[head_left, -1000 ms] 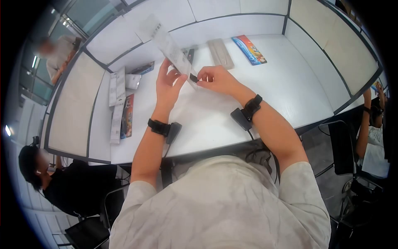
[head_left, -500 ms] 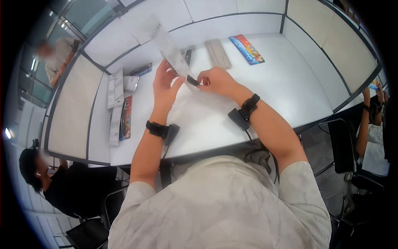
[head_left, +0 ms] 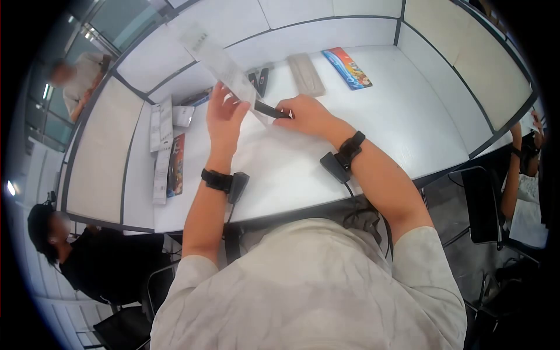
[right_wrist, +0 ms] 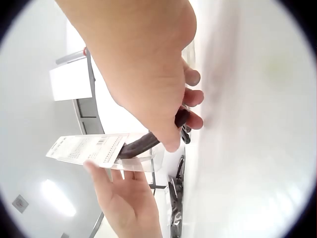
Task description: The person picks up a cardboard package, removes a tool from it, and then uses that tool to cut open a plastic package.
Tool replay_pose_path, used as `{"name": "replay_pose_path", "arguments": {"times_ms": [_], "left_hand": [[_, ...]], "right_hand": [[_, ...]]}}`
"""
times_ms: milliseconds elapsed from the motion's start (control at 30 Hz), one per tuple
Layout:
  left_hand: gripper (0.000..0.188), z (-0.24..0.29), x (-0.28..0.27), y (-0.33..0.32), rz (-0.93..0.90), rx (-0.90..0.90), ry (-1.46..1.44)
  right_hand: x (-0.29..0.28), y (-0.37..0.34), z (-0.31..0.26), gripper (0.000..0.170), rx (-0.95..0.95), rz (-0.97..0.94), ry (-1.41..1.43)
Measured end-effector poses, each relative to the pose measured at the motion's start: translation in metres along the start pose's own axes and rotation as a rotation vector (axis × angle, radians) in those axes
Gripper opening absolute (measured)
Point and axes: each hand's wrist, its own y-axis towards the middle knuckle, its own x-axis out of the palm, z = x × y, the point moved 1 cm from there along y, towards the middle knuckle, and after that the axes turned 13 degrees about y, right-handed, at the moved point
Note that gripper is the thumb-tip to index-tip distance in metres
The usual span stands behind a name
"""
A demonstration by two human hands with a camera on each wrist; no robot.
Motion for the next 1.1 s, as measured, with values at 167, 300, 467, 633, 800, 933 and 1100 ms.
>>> {"name": "replay_pose_path", "arguments": {"times_ms": [167,300,467,633,800,933,1100], "left_hand": [[0.075,-0.007,-0.014,0.007,0.203,-0.032,0.061],[0.074,-0.009,-0.018,0.009,0.263,-0.028,0.085],[0.066,-0.015,-0.028,0.015,0.42,-0.035,0.055],[0.063,-0.022,-0.037,0.016,0.572,-0.102,0.109],[0.062,-0.035,-0.04,0.015,0.542,-0.173,0.108],[0.059,-0.04,-0.041,0.016,0.51,-0.197,0.098],[0.056,-0.038,-0.034,0.015,0.524,-0.2,0.081]], "right_hand": [[-0.001,-0.001,0.002,0.027,-0.006,0.016,0.045],[-0.003,-0.001,-0.003,0.025,0.051,-0.01,0.016],[-0.003,0.0,0.015,0.023,-0.005,0.031,-0.017],[-0.005,0.003,0.011,0.025,0.127,0.065,0.082],[-0.009,0.007,0.007,0.033,0.374,0.134,0.523],[-0.005,0.008,0.017,0.036,0.423,0.14,0.681],[-0.005,0.007,0.021,0.035,0.513,0.066,0.75]]}}
